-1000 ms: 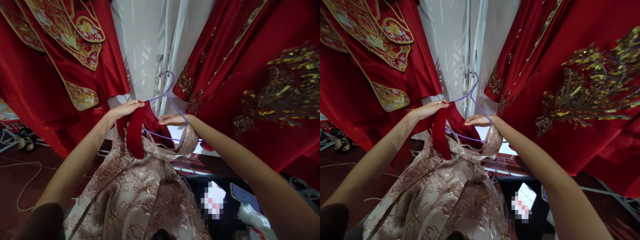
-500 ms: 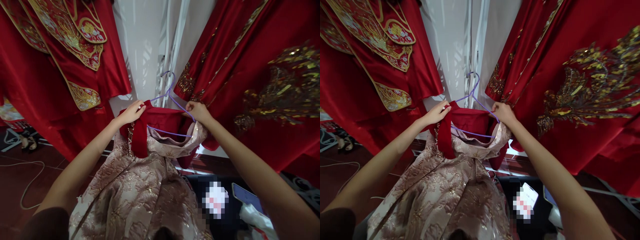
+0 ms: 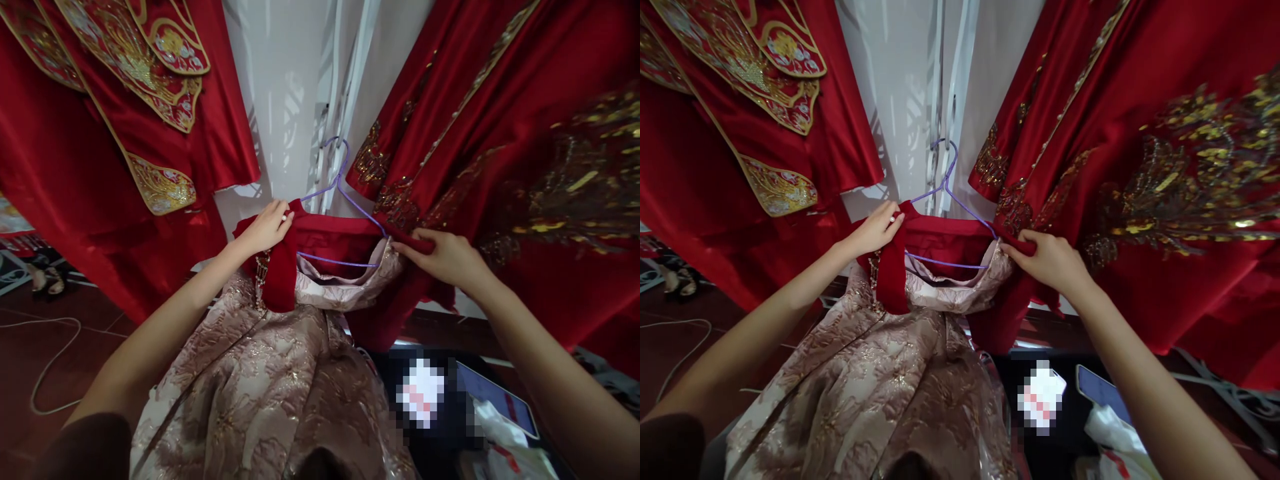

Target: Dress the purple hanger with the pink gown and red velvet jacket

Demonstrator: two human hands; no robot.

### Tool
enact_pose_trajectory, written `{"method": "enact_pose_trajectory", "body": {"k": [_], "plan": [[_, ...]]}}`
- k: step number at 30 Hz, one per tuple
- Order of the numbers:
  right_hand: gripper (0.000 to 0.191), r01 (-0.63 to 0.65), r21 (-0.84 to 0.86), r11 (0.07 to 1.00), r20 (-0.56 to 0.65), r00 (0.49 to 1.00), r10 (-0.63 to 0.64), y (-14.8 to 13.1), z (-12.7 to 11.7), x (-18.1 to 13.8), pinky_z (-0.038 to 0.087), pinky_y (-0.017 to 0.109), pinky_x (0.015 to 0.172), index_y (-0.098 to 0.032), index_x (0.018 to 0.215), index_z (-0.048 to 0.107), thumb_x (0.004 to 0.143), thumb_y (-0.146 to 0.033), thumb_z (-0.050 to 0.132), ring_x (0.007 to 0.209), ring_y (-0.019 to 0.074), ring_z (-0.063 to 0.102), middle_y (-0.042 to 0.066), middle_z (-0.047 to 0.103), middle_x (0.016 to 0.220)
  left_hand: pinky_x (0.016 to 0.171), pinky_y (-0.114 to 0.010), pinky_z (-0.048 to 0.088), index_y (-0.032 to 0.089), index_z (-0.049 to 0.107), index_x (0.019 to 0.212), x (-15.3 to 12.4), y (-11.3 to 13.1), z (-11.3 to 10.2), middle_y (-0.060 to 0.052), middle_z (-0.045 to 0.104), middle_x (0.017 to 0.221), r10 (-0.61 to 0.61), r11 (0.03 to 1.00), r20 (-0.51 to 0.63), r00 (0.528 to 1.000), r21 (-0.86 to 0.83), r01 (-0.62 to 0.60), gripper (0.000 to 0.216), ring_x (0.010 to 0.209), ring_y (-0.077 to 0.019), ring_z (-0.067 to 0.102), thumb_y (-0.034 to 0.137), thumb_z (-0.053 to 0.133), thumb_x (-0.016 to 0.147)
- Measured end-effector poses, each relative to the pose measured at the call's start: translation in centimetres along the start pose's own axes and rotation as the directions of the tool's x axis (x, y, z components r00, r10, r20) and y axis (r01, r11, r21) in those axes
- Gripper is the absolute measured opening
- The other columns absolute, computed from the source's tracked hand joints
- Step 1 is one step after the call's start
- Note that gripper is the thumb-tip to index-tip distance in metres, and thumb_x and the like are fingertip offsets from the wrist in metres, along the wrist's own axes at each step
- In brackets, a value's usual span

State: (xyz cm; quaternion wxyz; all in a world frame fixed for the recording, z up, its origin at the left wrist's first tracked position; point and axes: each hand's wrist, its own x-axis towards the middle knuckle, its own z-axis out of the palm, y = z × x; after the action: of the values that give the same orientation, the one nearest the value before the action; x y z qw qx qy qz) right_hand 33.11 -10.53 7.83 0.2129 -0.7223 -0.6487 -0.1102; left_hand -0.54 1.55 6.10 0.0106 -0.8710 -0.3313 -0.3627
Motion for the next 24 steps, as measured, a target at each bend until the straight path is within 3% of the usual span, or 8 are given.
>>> {"method": "enact_pose_trajectory", "body": {"k": [2, 5, 9, 14, 17, 20, 24], "plan": [[0.038, 0.025, 0.122, 0.992, 0.039, 0.999, -0.029, -0.9, 0.6, 0.4, 0.036, 0.033, 0.059, -0.025, 0.065, 0.054, 0.073, -0.062, 0.052, 0.058, 0.0236, 0.056, 0.003, 0.055, 0.057, 0.086, -0.038, 0.041, 0.019, 0.044, 0.087, -0.1, 0.3, -0.2, -0.008, 0.050, 0.090, -0.001, 1.000, 0.007, 1.000, -0.002, 0.001, 0.022, 0.088, -0.0212, 0.051, 0.036, 0.030, 0.093], [0.038, 0.015, 0.239, 0.971, -0.013, 1.000, -0.012, -3.1, 1.8, 1.4, 0.037, 0.032, 0.059, -0.024, 0.068, 0.056, 0.075, -0.060, 0.048, 0.061, 0.0241, 0.056, 0.004, 0.056, 0.058, 0.085, -0.038, 0.042, 0.019, 0.044, 0.088, -0.3, 0.9, -0.1, -0.008, 0.050, 0.091, -0.003, 1.000, 0.024, 1.000, 0.010, 0.003, 0.022, 0.088, -0.0212, 0.051, 0.036, 0.030, 0.093], [0.036, 0.036, 0.295, 0.955, -0.071, 0.997, -0.016, -8.6, 3.2, 1.9, 0.033, 0.031, 0.057, -0.023, 0.061, 0.046, 0.081, -0.053, 0.043, 0.055, 0.0210, 0.051, 0.004, 0.050, 0.053, 0.085, -0.041, 0.042, 0.017, 0.044, 0.091, -0.7, 1.9, 0.4, -0.010, 0.049, 0.093, -0.021, 0.996, 0.021, 1.000, 0.092, 0.018, 0.023, 0.089, -0.0236, 0.052, 0.035, 0.031, 0.093], [0.031, 0.213, 0.399, 0.892, -0.088, 0.977, -0.194, -14.4, 4.2, 0.3, 0.031, 0.028, 0.054, -0.023, 0.067, 0.042, 0.083, -0.050, 0.042, 0.050, 0.0167, 0.045, 0.000, 0.044, 0.052, 0.086, -0.042, 0.043, 0.016, 0.046, 0.094, -0.8, 1.7, 0.4, -0.011, 0.049, 0.096, -0.024, 0.990, 0.004, 1.000, 0.138, 0.023, 0.023, 0.093, -0.0248, 0.051, 0.036, 0.034, 0.092], [0.025, 0.225, 0.437, 0.871, -0.118, 0.974, -0.192, -14.3, 4.6, -0.7, 0.032, 0.027, 0.054, -0.024, 0.075, 0.043, 0.081, -0.048, 0.047, 0.049, 0.0160, 0.044, -0.002, 0.044, 0.055, 0.089, -0.043, 0.041, 0.016, 0.049, 0.095, -1.2, 1.5, 0.0, -0.013, 0.047, 0.105, -0.023, 0.987, -0.049, 0.999, 0.159, 0.030, 0.021, 0.103, -0.0270, 0.048, 0.035, 0.040, 0.090], [0.025, 0.181, 0.506, 0.843, -0.169, 0.980, -0.109, -12.5, 4.9, -1.1, 0.033, 0.026, 0.053, -0.024, 0.083, 0.041, 0.079, -0.046, 0.051, 0.048, 0.0138, 0.042, -0.003, 0.043, 0.059, 0.091, -0.046, 0.038, 0.017, 0.053, 0.095, -2.6, 1.5, -0.6, -0.015, 0.045, 0.114, -0.052, 0.963, -0.116, 0.992, 0.258, 0.080, 0.017, 0.109, -0.0307, 0.044, 0.031, 0.045, 0.087], [0.026, 0.153, 0.626, 0.765, -0.183, 0.982, -0.047, -10.6, 5.3, -1.2, 0.034, 0.025, 0.051, -0.025, 0.084, 0.037, 0.077, -0.046, 0.053, 0.050, 0.0128, 0.041, -0.004, 0.041, 0.061, 0.083, -0.043, 0.041, 0.018, 0.055, 0.093, -4.9, 1.4, -1.2, -0.012, 0.054, 0.097, -0.079, 0.943, 0.002, 0.997, 0.324, 0.074, 0.015, 0.097, -0.0283, 0.050, 0.027, 0.048, 0.084]]}}
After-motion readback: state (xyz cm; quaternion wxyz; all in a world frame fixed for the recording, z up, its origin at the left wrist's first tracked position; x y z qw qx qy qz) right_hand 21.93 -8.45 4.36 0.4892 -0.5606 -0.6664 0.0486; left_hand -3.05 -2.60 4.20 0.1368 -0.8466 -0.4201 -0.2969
